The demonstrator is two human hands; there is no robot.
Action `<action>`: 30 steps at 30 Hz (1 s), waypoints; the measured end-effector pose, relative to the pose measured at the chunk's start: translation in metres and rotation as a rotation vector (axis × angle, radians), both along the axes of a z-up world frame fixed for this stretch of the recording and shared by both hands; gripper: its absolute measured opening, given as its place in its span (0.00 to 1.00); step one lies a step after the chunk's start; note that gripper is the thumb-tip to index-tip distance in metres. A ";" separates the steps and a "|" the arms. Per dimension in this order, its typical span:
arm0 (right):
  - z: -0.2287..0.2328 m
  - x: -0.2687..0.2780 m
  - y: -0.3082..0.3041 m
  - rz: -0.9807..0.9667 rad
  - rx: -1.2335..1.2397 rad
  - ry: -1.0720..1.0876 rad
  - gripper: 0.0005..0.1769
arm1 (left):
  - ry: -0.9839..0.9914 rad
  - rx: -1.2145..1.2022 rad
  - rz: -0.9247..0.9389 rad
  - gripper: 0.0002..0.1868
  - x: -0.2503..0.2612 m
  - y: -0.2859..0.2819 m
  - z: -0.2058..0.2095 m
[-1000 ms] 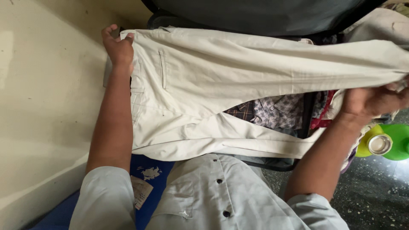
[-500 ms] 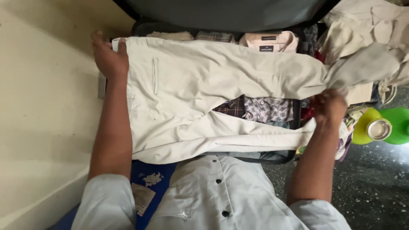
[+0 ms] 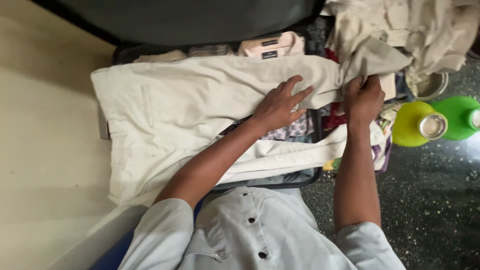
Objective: The person folds trousers and a shirt by hand and places them into an open suitcase already containing other items of clothing.
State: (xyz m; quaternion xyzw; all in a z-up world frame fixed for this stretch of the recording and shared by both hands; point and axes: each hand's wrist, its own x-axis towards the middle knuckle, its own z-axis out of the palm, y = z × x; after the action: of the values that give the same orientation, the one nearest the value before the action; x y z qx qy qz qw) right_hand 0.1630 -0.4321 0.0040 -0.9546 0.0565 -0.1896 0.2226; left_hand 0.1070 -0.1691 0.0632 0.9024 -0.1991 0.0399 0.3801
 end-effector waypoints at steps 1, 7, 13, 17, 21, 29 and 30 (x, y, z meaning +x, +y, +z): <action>0.000 0.001 -0.009 0.074 0.150 0.004 0.18 | -0.109 0.059 -0.035 0.31 0.006 -0.011 0.002; 0.003 -0.021 -0.060 0.015 1.397 0.119 0.10 | 0.419 0.215 0.035 0.20 0.037 -0.034 -0.010; 0.024 -0.015 -0.062 0.012 0.518 -0.333 0.22 | -0.008 0.005 0.035 0.34 0.093 -0.076 -0.024; 0.041 0.010 -0.066 0.117 0.296 -0.405 0.28 | -0.075 -0.064 0.046 0.39 0.122 -0.116 -0.025; 0.046 0.036 -0.086 0.158 0.284 -0.092 0.15 | 0.421 -0.164 0.096 0.30 0.152 -0.135 -0.032; 0.100 0.072 -0.106 -0.171 1.152 0.491 0.17 | 0.109 -0.316 -0.047 0.10 0.149 -0.135 -0.016; 0.099 0.073 -0.106 0.024 1.014 0.594 0.17 | 0.005 -0.318 -0.025 0.11 0.144 -0.135 -0.012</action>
State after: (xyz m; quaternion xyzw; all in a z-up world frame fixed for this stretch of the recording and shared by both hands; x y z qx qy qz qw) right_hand 0.2363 -0.5382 0.1031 -0.7419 0.1893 0.1394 0.6280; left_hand 0.2509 -0.3045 0.0513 0.8283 -0.2003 0.0641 0.5192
